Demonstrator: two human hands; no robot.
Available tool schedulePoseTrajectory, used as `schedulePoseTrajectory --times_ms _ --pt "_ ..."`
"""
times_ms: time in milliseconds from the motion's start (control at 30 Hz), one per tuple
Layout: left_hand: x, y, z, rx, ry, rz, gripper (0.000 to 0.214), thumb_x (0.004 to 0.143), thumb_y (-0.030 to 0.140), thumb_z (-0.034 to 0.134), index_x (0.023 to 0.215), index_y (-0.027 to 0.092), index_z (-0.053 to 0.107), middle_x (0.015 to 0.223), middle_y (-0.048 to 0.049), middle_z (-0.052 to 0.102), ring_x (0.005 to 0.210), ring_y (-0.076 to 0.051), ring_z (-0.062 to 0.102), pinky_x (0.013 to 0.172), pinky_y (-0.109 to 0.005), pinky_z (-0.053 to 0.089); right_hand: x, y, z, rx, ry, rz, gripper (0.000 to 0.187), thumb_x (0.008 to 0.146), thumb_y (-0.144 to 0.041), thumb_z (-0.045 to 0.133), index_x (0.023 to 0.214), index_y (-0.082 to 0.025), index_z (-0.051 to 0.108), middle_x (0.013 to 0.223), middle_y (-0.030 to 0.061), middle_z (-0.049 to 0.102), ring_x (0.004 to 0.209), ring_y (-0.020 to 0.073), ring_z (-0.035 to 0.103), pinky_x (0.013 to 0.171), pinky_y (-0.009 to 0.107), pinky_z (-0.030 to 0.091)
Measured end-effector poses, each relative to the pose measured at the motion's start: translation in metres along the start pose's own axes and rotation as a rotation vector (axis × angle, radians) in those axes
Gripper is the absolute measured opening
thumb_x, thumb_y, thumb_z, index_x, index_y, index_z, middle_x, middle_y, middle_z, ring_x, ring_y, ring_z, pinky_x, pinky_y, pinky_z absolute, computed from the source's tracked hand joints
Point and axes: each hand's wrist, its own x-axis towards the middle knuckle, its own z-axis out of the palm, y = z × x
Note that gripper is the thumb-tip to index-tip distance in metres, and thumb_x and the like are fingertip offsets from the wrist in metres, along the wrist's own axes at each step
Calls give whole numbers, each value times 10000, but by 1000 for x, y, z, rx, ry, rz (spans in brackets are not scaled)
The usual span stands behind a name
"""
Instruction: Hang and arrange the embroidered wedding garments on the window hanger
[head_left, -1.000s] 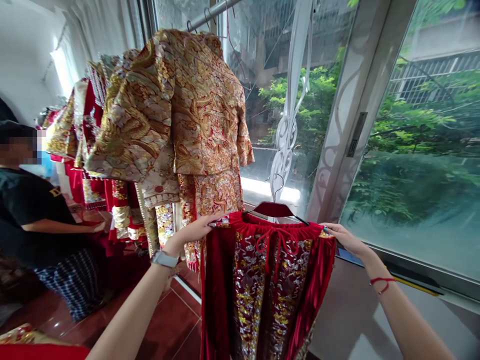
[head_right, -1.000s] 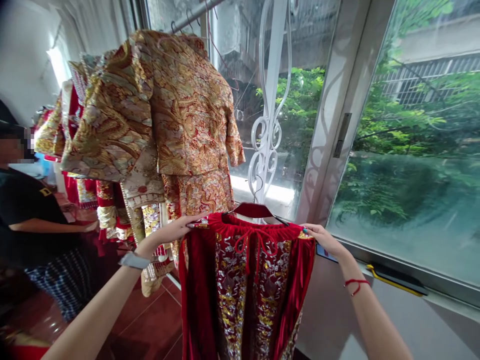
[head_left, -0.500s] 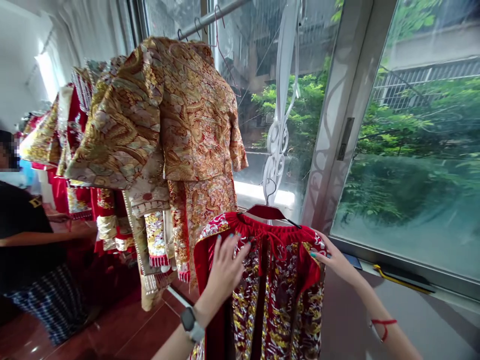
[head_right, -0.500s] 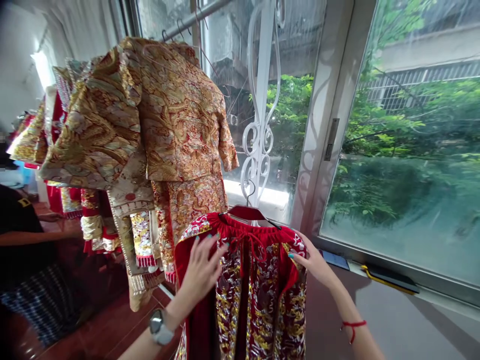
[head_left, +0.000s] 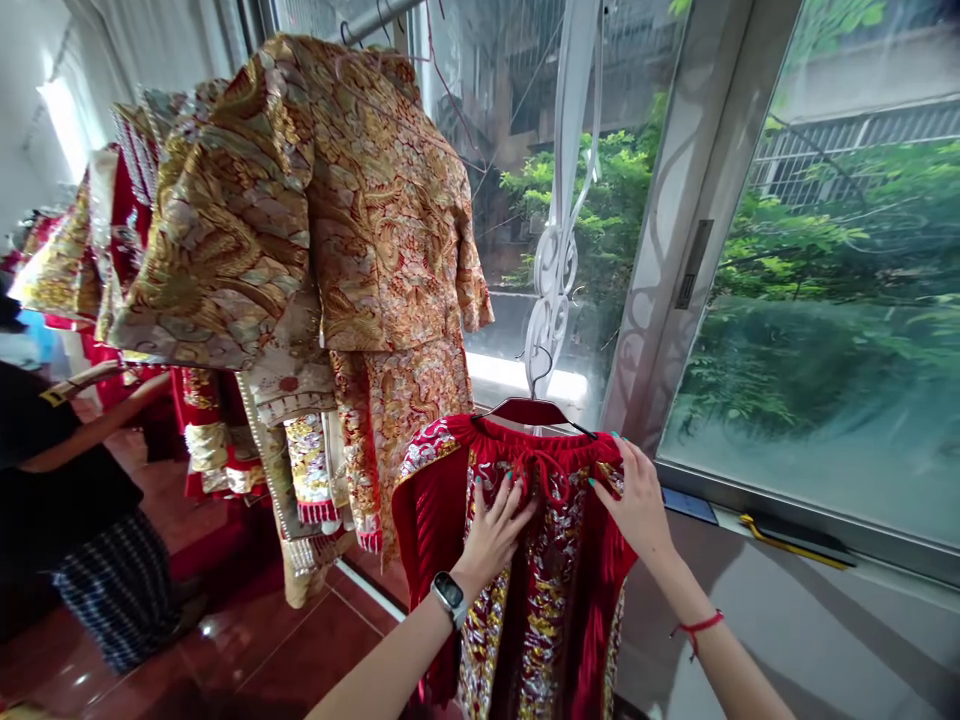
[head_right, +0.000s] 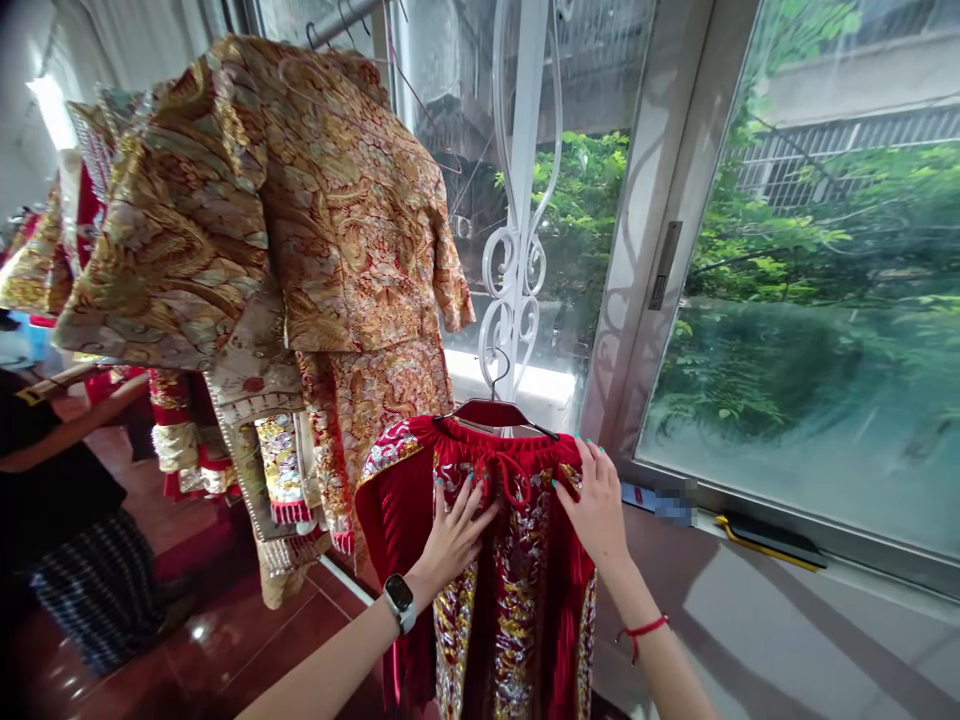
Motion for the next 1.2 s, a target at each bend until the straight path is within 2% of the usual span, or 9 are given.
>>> schedulePoseTrajectory --times_ms 233,400,533,633,700,800,933,1033,1200 --pt "-4 7 -1 -25 -61 78 581 875 283 544 1440 252 412 1605 -136 234 1474 -367 192 1102 -750 211 3 7 -6 63 -128 32 653 883 -182 388 1505 -327 250 1394 94 449 1259 303 490 1041 486 446" --pt "-8 2 -3 -24 -47 82 712 832 197 576 1492 272 321 1622 -126 158 1484 -371 138 1094 -751 243 11 16 -4 113 -167 8 710 839 -95 330 1504 -333 255 1392 72 484 1253 263 523 1069 472 432" --pt "-30 -18 2 -22 134 6 1040 704 -62 520 1524 406 86 1639 -69 -31 1472 -408 116 1080 -672 358 19 25 -8 233 -263 -48 703 818 -86 335 1481 -315 299 1442 45 472 1341 212 456 1154 447 341" --pt "-48 -35 0 -94 330 -161 1108 681 -148 421 1507 455 -7 1623 -12 -176 1473 -374 150 1047 -487 488 26 25 -19 345 -392 -82 680 805 -111 385 1465 -265 325 1468 54 467 1376 207 419 1177 444 289" --pt "-54 -42 -9 -154 394 -269 1051 725 -144 377 1515 429 -16 1630 -8 -160 1475 -325 197 989 -381 546 34 23 -30 420 -524 -94 691 799 -127 418 1469 -259 320 1472 50 476 1371 208 430 1162 435 312" --pt "-52 -48 -34 -190 426 -322 962 777 -121 343 1528 395 33 1646 -20 -71 1471 -301 232 1012 -394 536 51 20 -48 442 -646 -88 688 790 -115 408 1457 -279 364 1432 26 530 1326 214 489 1131 429 367" --pt "-49 -48 -56 -205 517 -304 935 783 -123 306 1529 397 89 1642 -22 103 1471 -275 242 1141 -486 400 61 24 -55 321 -463 -94 667 730 -59 353 1331 -275 546 1322 21 620 1286 219 527 1150 445 343" --pt "-59 -39 -39 -211 473 -297 926 774 -123 295 1531 380 116 1595 -44 279 1460 -252 274 1147 -476 394 42 30 -42 282 -290 -95 670 745 -62 345 1356 -266 529 1373 43 567 1325 214 484 1173 443 304" --pt "-75 -11 12 -257 365 -420 920 781 -117 294 1535 365 82 1565 -76 339 1465 -263 256 1101 -490 430 -20 39 -15 314 -317 107 663 869 -174 353 1520 -266 267 1471 76 478 1350 229 459 1150 466 327"
